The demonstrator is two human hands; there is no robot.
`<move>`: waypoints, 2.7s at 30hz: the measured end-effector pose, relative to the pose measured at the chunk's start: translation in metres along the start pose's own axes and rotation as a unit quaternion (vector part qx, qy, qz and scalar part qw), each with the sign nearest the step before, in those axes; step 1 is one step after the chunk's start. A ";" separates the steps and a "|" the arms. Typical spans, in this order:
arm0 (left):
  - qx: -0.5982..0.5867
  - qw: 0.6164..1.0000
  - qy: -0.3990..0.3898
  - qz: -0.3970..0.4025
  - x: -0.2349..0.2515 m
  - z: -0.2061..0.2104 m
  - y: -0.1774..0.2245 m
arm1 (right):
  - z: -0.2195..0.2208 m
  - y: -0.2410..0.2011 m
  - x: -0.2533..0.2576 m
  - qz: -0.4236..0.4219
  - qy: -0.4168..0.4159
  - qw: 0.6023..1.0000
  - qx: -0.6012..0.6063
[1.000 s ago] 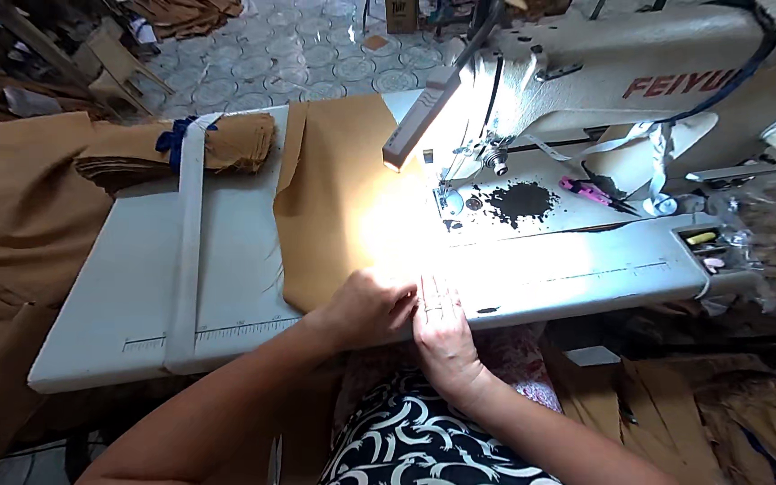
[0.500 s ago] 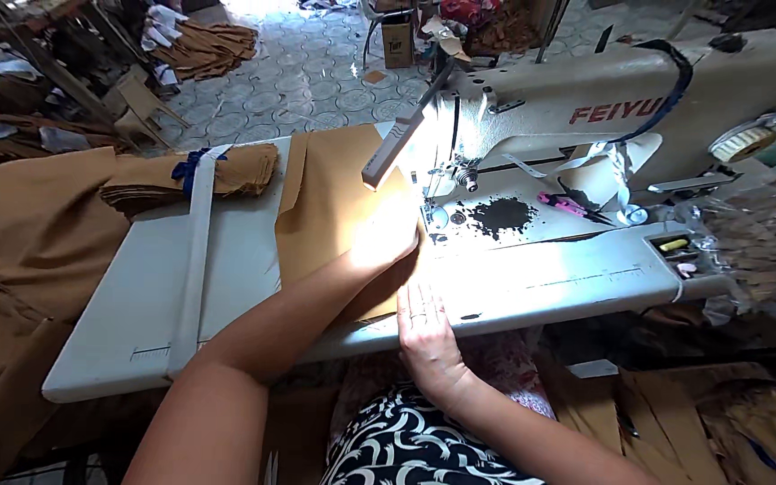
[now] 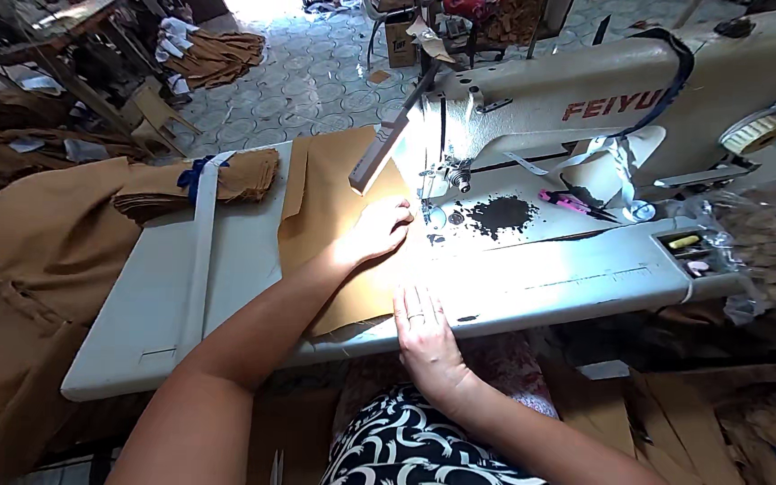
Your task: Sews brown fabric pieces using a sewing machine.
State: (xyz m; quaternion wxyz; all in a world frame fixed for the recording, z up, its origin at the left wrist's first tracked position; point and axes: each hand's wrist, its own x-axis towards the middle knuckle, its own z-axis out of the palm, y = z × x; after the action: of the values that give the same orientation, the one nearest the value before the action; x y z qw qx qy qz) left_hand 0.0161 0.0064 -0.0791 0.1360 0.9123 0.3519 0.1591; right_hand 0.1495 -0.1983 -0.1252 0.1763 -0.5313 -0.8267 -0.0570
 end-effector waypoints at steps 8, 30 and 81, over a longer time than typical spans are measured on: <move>0.035 0.997 0.021 -0.065 -0.090 0.026 0.070 | -0.022 0.065 0.036 -0.029 0.097 0.983 0.151; -0.023 0.992 -0.126 0.007 0.033 -0.039 -0.020 | -0.009 0.061 0.033 -0.016 0.045 0.989 0.137; 0.001 0.999 0.025 0.041 -0.063 0.034 0.061 | -0.019 0.181 0.095 -0.205 -0.060 0.943 0.255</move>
State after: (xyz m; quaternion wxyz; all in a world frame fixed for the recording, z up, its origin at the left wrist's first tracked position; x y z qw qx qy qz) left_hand 0.0214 -0.0848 -0.1003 0.1197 0.9218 0.3180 0.1867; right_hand 0.2811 -0.0442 -0.0906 0.2407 -0.2896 -0.9138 0.1522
